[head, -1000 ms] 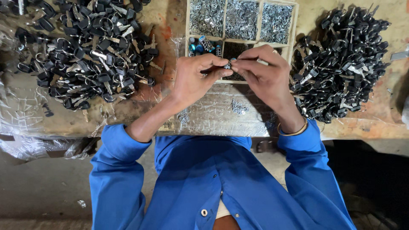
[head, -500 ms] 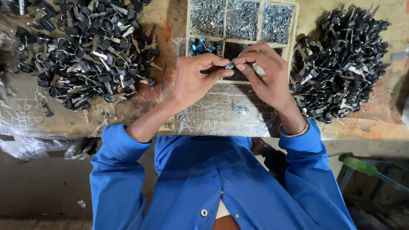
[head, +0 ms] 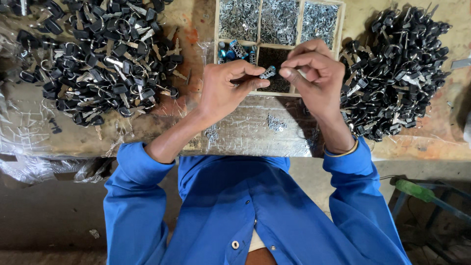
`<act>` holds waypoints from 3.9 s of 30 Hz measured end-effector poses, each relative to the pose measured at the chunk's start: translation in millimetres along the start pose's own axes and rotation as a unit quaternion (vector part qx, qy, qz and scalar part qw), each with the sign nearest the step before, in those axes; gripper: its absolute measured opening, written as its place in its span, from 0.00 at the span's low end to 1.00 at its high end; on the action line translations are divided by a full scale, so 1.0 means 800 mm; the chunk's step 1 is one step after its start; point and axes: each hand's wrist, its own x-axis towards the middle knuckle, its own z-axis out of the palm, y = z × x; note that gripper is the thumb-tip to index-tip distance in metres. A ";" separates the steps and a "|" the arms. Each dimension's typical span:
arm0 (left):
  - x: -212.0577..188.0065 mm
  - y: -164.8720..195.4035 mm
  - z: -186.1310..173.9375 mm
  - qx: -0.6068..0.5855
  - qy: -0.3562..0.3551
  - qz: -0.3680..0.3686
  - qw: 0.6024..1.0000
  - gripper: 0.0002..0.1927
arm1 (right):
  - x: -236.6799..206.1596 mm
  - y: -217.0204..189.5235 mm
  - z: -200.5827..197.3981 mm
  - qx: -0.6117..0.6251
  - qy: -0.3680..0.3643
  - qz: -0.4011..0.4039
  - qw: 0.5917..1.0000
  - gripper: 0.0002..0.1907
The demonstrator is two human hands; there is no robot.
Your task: The person sits at a workbench assembling padlock lock cylinders. They pick small pin tumbler parts from a compartment tray, insert them one at a time into a cylinder body held in their hands, and place finished cylinders with a pile of assembled units, repeating the cycle continuously.
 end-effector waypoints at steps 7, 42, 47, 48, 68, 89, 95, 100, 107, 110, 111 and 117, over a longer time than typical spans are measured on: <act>0.002 0.000 -0.001 0.001 0.002 0.011 1.000 0.06 | -0.004 0.003 0.009 0.047 -0.066 0.075 0.994 0.09; 0.001 0.002 -0.004 -0.003 -0.007 0.015 1.000 0.08 | 0.003 -0.013 0.009 -0.095 -0.040 0.043 0.994 0.08; 0.002 0.004 -0.005 0.022 0.001 0.045 0.999 0.10 | 0.005 -0.014 0.011 -0.078 -0.057 -0.019 0.995 0.08; 0.003 0.004 -0.004 0.030 0.003 0.045 0.999 0.10 | 0.006 -0.015 0.011 -0.102 -0.057 -0.025 0.993 0.07; -0.001 -0.002 0.000 -0.027 0.004 0.027 0.999 0.06 | 0.014 -0.006 -0.001 -0.474 -0.091 -0.107 0.869 0.11; -0.001 0.000 0.001 -0.006 0.012 0.015 1.000 0.06 | 0.011 -0.017 0.002 -0.184 -0.083 -0.031 0.979 0.06; -0.001 -0.003 0.002 0.023 0.016 0.027 0.999 0.06 | 0.010 -0.020 0.000 -0.186 -0.088 -0.062 0.977 0.09; -0.001 -0.007 0.006 -0.011 0.027 0.020 0.999 0.06 | 0.016 -0.011 -0.004 -0.242 -0.062 -0.017 0.968 0.12; -0.003 -0.007 0.006 -0.033 0.029 0.022 0.999 0.07 | 0.018 0.000 0.006 -0.463 -0.091 -0.049 0.880 0.08; -0.003 -0.006 0.005 -0.026 0.030 0.020 0.999 0.07 | 0.020 -0.005 -0.003 -0.434 -0.076 -0.044 0.897 0.02; -0.003 -0.006 0.005 -0.022 0.031 0.018 0.999 0.07 | 0.020 -0.007 -0.007 -0.399 -0.083 -0.063 0.911 0.02; -0.002 -0.002 0.004 -0.007 0.035 0.007 0.999 0.06 | 0.018 -0.019 -0.011 -0.220 -0.063 -0.068 0.971 0.06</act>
